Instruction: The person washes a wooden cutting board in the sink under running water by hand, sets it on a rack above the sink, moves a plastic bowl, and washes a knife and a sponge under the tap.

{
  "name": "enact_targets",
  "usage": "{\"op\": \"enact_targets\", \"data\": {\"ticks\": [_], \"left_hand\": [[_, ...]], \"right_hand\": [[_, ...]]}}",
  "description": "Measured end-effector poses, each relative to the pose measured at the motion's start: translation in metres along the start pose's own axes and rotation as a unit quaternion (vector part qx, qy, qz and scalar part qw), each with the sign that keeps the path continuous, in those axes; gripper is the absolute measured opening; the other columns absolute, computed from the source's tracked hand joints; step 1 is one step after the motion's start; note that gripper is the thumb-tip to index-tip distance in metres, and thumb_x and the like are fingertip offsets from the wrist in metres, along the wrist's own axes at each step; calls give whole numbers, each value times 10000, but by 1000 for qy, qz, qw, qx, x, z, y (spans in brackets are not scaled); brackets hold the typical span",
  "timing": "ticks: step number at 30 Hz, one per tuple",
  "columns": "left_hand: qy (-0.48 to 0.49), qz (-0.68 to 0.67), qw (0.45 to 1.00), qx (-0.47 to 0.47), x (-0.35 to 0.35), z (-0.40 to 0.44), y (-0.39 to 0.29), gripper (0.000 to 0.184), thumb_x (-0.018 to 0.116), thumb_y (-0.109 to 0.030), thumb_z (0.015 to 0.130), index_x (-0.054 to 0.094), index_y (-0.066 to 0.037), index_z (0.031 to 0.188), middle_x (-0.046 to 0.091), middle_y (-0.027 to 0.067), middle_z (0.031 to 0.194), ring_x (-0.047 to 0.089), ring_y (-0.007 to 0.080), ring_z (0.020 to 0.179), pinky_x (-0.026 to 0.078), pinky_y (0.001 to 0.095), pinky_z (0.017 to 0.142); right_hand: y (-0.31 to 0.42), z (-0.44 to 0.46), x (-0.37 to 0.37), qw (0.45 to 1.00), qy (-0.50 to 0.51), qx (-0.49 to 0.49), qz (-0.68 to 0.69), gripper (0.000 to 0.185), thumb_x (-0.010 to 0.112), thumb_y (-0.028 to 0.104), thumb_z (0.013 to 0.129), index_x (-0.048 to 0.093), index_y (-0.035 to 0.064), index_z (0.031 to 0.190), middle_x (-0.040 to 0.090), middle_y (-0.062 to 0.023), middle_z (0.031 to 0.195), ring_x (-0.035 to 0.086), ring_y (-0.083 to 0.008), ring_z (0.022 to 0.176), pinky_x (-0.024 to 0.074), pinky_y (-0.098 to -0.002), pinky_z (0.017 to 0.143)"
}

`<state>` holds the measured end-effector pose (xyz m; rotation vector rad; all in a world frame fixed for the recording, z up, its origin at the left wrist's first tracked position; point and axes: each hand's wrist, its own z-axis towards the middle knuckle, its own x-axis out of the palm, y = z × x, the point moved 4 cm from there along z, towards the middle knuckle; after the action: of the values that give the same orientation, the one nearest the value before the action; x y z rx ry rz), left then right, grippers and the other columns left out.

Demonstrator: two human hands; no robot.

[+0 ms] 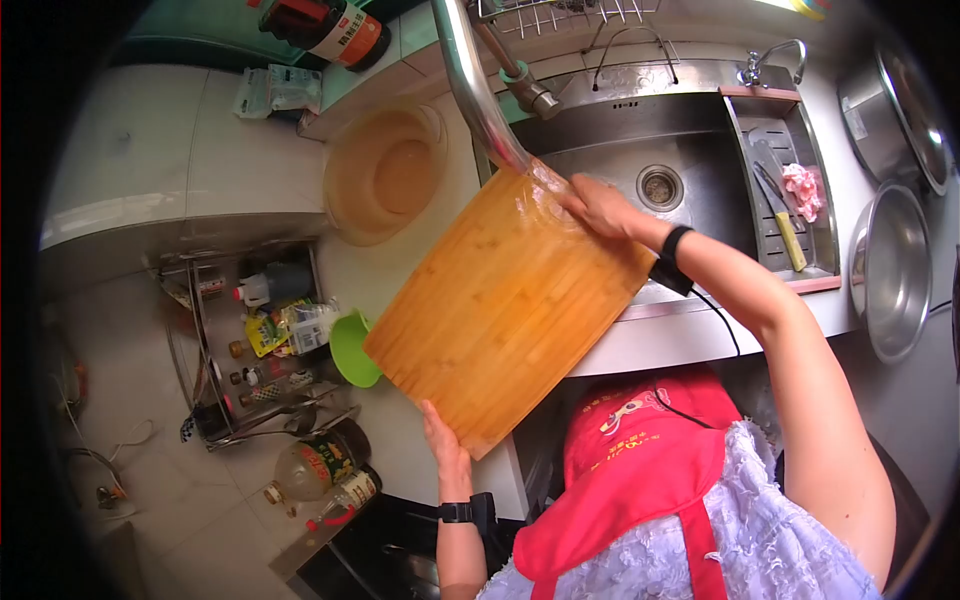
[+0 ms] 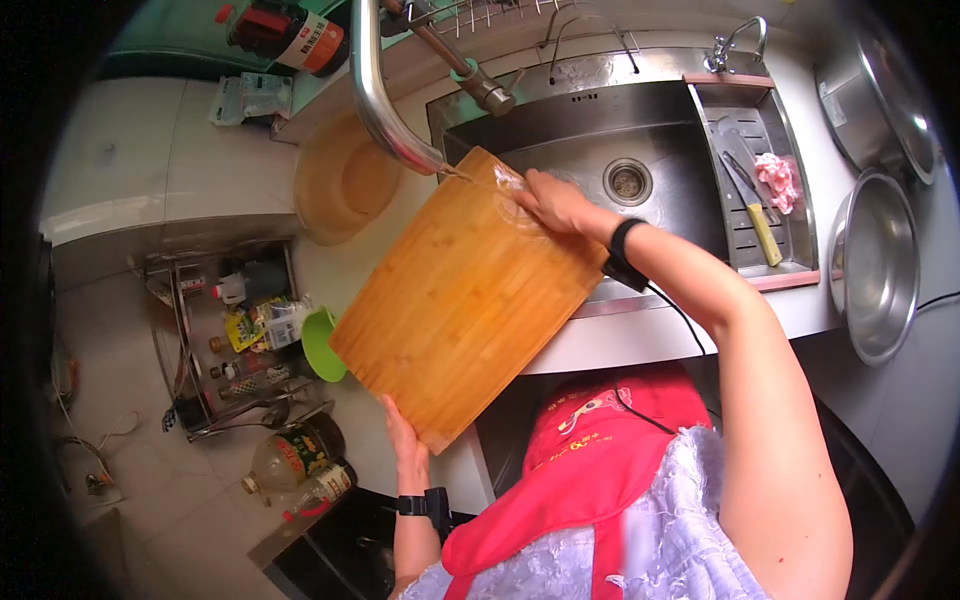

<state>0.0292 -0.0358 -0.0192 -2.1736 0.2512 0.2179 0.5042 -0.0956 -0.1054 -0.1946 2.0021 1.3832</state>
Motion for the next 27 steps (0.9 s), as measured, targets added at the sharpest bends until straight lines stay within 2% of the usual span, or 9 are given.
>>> {"op": "enact_targets", "data": {"ticks": [3, 6, 13, 17, 18, 21, 22, 25, 27], "left_hand": [[39, -23, 999, -28, 9, -14, -3, 671, 476, -495, 999, 370, -1, 1440, 444, 118, 1435, 463, 244, 1284, 404, 382, 1064], [21, 18, 1000, -8, 3, -18, 6, 671, 477, -491, 1000, 366, -3, 1448, 420, 117, 1457, 432, 239, 1311, 381, 390, 1083], [37, -14, 999, -9, 2, -10, 8, 705, 473, -516, 992, 343, -2, 1457, 398, 125, 1472, 409, 248, 1328, 368, 398, 1092], [23, -9, 1000, -2, 6, -9, -2, 716, 490, -536, 977, 343, -29, 1461, 421, 120, 1461, 443, 264, 1308, 396, 422, 1072], [26, -10, 1000, -1, 7, -11, -3, 713, 498, -539, 973, 346, -44, 1462, 434, 116, 1455, 459, 269, 1298, 411, 433, 1061], [21, -1, 1000, -2, 1, -3, 8, 741, 476, -547, 980, 335, 1, 1458, 395, 142, 1469, 409, 261, 1327, 366, 409, 1094], [17, 0, 1000, 7, -1, -4, 9, 727, 474, -537, 984, 338, 2, 1454, 406, 143, 1459, 423, 261, 1316, 379, 406, 1084], [23, 4, 1000, 19, 3, -5, 15, 682, 469, -502, 999, 349, 4, 1440, 441, 141, 1430, 468, 261, 1277, 418, 398, 1051], [51, 22, 998, 14, 3, -5, 12, 646, 465, -473, 1010, 355, 6, 1430, 467, 135, 1407, 501, 259, 1245, 447, 388, 1025]], "right_hand": [[-12, -34, 1, 993, -101, -18, 54, 453, 459, 406, 992, 481, -35, 1094, 603, -319, 1045, 553, -503, 1018, 447, -516, 870], [-25, -52, 1, 969, -121, 175, 128, 474, 426, 409, 1004, 533, -48, 1074, 618, -330, 1037, 566, -514, 1018, 449, -533, 874], [-51, -7, 16, 942, -123, 246, 190, 581, 364, 423, 1008, 602, -100, 1086, 620, -326, 1107, 584, -466, 1070, 440, -479, 911], [-80, 1, 9, 864, -273, 330, 264, 561, 376, 424, 1007, 602, -76, 1129, 652, -263, 1065, 662, -365, 984, 500, -431, 847], [-71, -7, 2, 791, -257, 342, 438, 539, 388, 429, 1000, 586, -41, 1175, 661, -223, 1000, 702, -304, 844, 540, -381, 703], [-120, -5, -2, 920, -165, 286, 213, 550, 385, 459, 998, 562, -17, 1208, 663, -194, 932, 708, -255, 731, 536, -343, 591], [-94, -26, -12, 900, -99, 320, 278, 611, 367, 502, 1000, 593, -40, 1169, 675, -201, 949, 704, -305, 843, 543, -375, 706], [-65, -63, 1, 980, 24, 190, 53, 746, 320, 609, 975, 639, -45, 1141, 658, -295, 1051, 640, -422, 1014, 468, -421, 930], [-59, -63, 1, 971, 33, 220, 92, 762, 346, 621, 965, 631, -60, 1155, 639, -317, 1090, 608, -435, 1073, 444, -420, 963]]}}
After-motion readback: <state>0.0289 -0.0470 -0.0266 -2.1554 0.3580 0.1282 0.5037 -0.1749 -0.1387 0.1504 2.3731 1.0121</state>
